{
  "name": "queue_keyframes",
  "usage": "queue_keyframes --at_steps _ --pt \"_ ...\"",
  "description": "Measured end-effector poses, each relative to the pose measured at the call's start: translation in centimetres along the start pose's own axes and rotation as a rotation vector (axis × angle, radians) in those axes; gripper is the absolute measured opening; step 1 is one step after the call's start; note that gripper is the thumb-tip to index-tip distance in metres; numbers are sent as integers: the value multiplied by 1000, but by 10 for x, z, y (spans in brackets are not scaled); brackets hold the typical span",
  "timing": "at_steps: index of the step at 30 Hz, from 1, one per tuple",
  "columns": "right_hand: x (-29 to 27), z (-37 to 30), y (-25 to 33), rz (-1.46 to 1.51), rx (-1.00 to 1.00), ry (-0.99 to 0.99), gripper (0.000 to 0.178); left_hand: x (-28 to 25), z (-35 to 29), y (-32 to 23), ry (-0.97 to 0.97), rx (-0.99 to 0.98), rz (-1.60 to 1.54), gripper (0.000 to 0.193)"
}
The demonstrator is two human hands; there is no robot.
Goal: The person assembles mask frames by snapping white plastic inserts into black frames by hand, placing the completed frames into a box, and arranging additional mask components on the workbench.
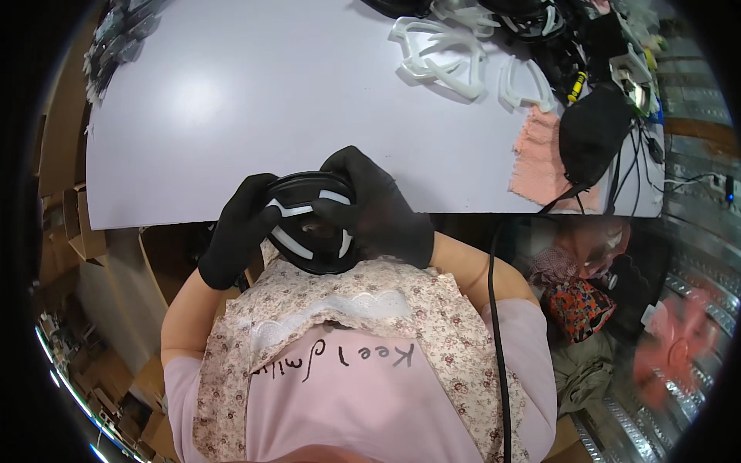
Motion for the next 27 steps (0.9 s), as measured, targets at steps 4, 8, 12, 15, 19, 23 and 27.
queue_keyframes --at_steps 4,8,12,15,19,23,27 --pt "1 -1 2 -95 -58 -63 40 0 3 -4 -69 184 320 42" --pt "-9 0 -8 -43 -231 -306 33 16 16 -22 -281 299 -110 48" --pt "-18 8 -5 233 -188 -406 40 10 20 6 -148 -25 -254 49" --pt "-30 6 -7 -212 -354 -353 53 5 16 -16 -105 63 -264 47" --pt "-23 8 35 -200 -244 -74 60 12 8 -32 25 226 188 50" --pt "-10 18 30 -252 -95 73 46 13 3 -34 49 93 227 46" --pt "-3 16 6 -211 -17 84 32 15 -3 -35 53 109 381 44"
Point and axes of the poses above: each hand's wrist, its own z-axis towards the middle knuckle, its own x-axis out of the palm, y = z × x, the point moved 4 cm from there along z, towards the middle knuckle, and after that the axes turned 12 degrees about x, right-handed, at the moved point
